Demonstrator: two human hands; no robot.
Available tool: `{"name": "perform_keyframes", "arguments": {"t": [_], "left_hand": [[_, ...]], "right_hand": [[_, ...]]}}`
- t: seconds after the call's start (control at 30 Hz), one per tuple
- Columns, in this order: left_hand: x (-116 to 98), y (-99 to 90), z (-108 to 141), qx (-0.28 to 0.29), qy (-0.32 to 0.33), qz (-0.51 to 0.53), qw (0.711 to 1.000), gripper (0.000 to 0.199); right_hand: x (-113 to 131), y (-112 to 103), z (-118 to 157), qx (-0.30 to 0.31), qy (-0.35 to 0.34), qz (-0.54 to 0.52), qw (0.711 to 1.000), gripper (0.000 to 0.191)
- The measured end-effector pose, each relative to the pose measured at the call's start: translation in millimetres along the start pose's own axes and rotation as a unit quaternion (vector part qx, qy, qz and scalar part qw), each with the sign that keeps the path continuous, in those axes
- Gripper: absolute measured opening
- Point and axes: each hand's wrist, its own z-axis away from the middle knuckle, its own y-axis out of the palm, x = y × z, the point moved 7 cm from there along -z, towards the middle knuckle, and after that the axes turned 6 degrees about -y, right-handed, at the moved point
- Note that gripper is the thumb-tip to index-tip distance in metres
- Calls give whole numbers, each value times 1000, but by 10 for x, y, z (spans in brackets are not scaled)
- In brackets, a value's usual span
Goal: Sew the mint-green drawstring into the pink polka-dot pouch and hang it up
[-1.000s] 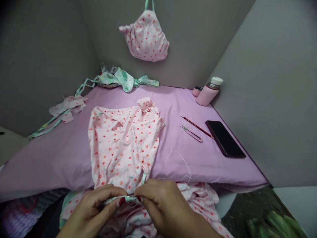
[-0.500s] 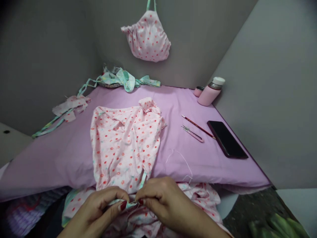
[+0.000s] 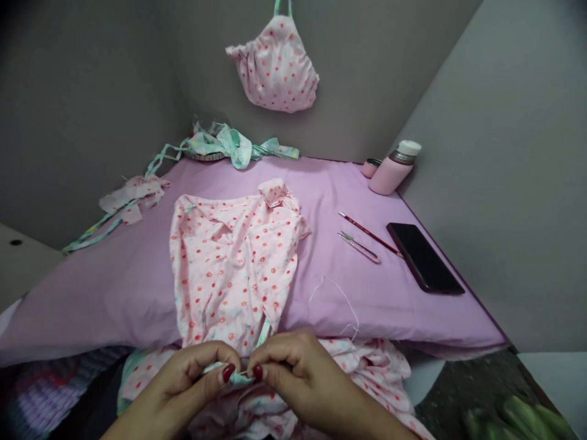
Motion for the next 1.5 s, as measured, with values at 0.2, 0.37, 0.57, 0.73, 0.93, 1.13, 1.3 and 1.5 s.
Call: {"name": "perform_keyframes", "arguments": {"t": [0.2,0.37,0.57,0.73,0.93,1.13,1.3,1.5], "left_hand": [[-25,-19,-14,2,-12,20,1000,24],[-1,-27,-2,-10,-9,-31,999,27],[-21,-15,19,-3,4,-50,999,31],[-38,-36,42,0,8,-75,997,31],[-16,-35,27,-3,15,-69,998,27],[-28,-66,71,-11,9,-75,997,25],[-55,-83,88,-3,12,-81,997,20],[1,-65,49,2,-5,-83,997,14]], "right_hand": [[43,-6,-10,-17,-12,7,1000,18],[34,-10,-7,-11,-18,12,1000,20],[6,-20,12,4,-8,32,999,24],[-16,-23,17,8,13,46,999,25],[-15,-10,8,12,10,44,999,23],[-37,-10,20,9,16,50,999,22],[-51,0,11,17,28,55,998,23],[-27,4,-4,20,25,58,998,23]]}}
